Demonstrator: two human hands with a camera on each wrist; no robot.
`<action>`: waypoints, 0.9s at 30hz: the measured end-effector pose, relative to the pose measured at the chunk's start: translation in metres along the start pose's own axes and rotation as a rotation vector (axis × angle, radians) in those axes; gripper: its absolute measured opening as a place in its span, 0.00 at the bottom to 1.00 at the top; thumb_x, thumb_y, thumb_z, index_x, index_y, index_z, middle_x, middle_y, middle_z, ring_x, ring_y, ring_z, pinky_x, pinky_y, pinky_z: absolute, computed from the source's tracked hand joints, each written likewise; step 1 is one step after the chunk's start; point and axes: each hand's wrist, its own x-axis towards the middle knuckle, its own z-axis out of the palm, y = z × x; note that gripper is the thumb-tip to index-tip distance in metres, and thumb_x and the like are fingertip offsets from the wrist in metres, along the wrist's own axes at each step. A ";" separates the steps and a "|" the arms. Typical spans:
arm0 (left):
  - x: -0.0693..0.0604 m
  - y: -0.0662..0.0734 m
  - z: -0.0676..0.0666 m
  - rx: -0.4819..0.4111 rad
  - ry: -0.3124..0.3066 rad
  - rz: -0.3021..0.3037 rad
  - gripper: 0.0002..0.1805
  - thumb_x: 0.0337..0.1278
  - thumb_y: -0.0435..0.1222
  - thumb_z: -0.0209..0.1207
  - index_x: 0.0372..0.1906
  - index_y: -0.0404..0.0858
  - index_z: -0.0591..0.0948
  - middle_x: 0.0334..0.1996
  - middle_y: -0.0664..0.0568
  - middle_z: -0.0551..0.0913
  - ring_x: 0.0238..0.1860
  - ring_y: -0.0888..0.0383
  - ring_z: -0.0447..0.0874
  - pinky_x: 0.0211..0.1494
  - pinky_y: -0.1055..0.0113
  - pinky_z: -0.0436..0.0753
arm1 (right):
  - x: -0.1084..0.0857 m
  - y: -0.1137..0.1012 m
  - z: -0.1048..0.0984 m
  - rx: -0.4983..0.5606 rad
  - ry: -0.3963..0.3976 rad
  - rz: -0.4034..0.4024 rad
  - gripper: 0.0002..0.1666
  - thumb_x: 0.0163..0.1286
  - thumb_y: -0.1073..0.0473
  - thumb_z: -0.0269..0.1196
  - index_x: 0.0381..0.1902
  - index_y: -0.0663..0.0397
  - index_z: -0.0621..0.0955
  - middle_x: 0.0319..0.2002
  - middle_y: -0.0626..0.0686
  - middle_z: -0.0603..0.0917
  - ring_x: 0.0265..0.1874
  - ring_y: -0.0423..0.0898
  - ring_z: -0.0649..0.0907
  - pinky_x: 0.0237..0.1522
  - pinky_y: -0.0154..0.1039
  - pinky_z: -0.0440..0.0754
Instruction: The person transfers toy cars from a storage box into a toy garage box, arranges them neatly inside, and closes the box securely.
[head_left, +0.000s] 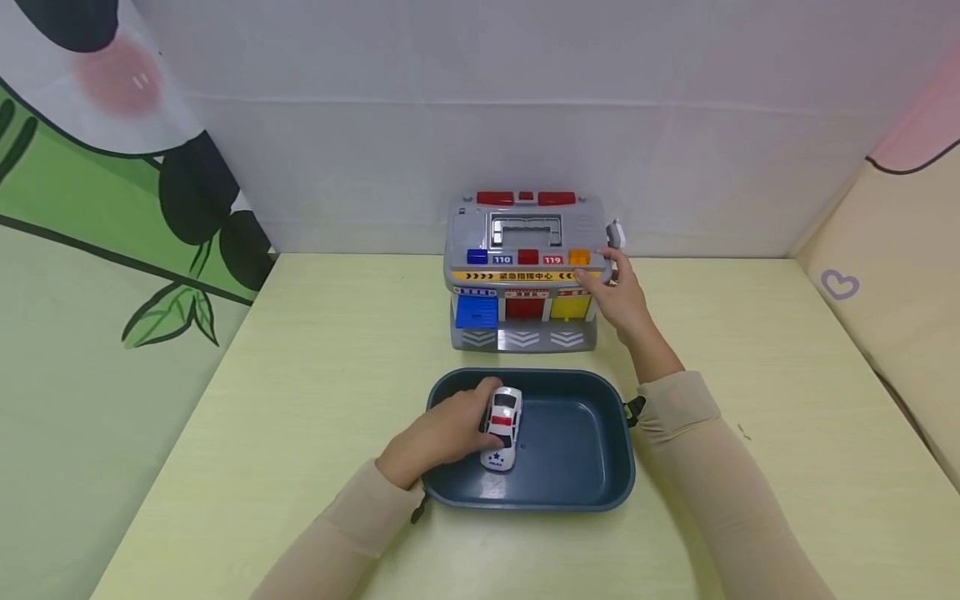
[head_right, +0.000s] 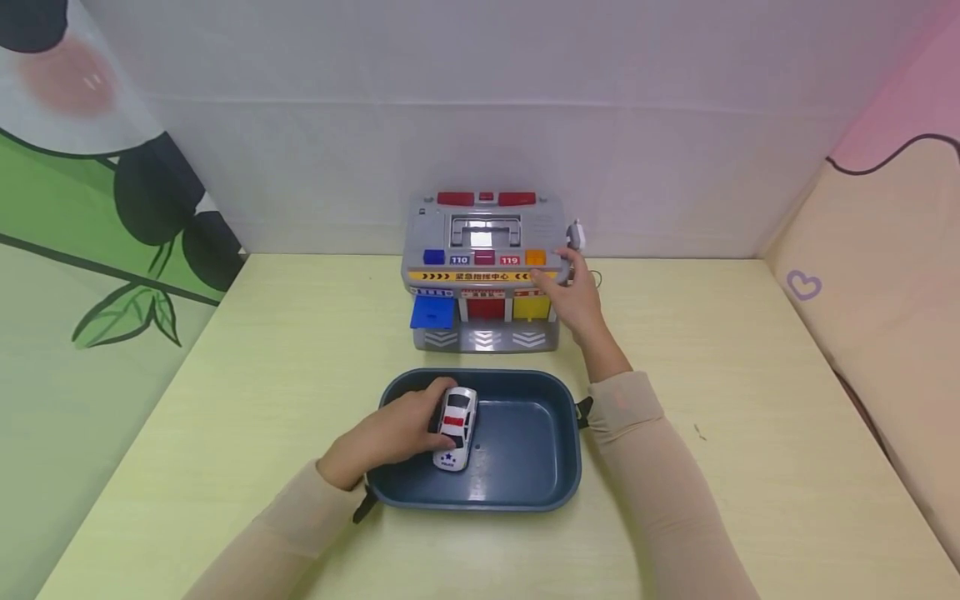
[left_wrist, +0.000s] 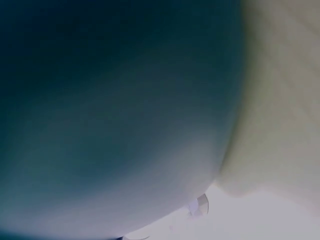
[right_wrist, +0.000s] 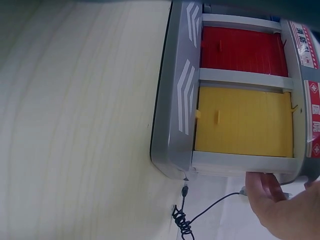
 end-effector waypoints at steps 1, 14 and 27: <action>0.000 0.000 0.000 -0.012 0.004 0.004 0.42 0.50 0.38 0.73 0.67 0.36 0.63 0.47 0.45 0.81 0.42 0.55 0.81 0.46 0.60 0.83 | 0.000 0.000 0.000 -0.001 0.001 0.001 0.40 0.70 0.46 0.61 0.73 0.44 0.57 0.65 0.60 0.66 0.60 0.58 0.69 0.64 0.52 0.67; -0.001 -0.003 0.002 -0.172 0.002 0.043 0.41 0.52 0.35 0.71 0.69 0.42 0.62 0.53 0.46 0.76 0.47 0.53 0.77 0.49 0.59 0.82 | 0.001 0.001 0.001 -0.007 0.005 -0.004 0.39 0.70 0.45 0.62 0.72 0.44 0.58 0.64 0.61 0.66 0.59 0.59 0.69 0.63 0.51 0.68; -0.002 -0.009 -0.009 -0.249 0.011 0.096 0.41 0.53 0.37 0.71 0.69 0.43 0.62 0.43 0.49 0.75 0.36 0.57 0.79 0.36 0.68 0.82 | 0.000 -0.001 0.000 -0.013 0.002 -0.001 0.40 0.70 0.44 0.61 0.73 0.45 0.57 0.64 0.62 0.66 0.59 0.59 0.69 0.63 0.52 0.68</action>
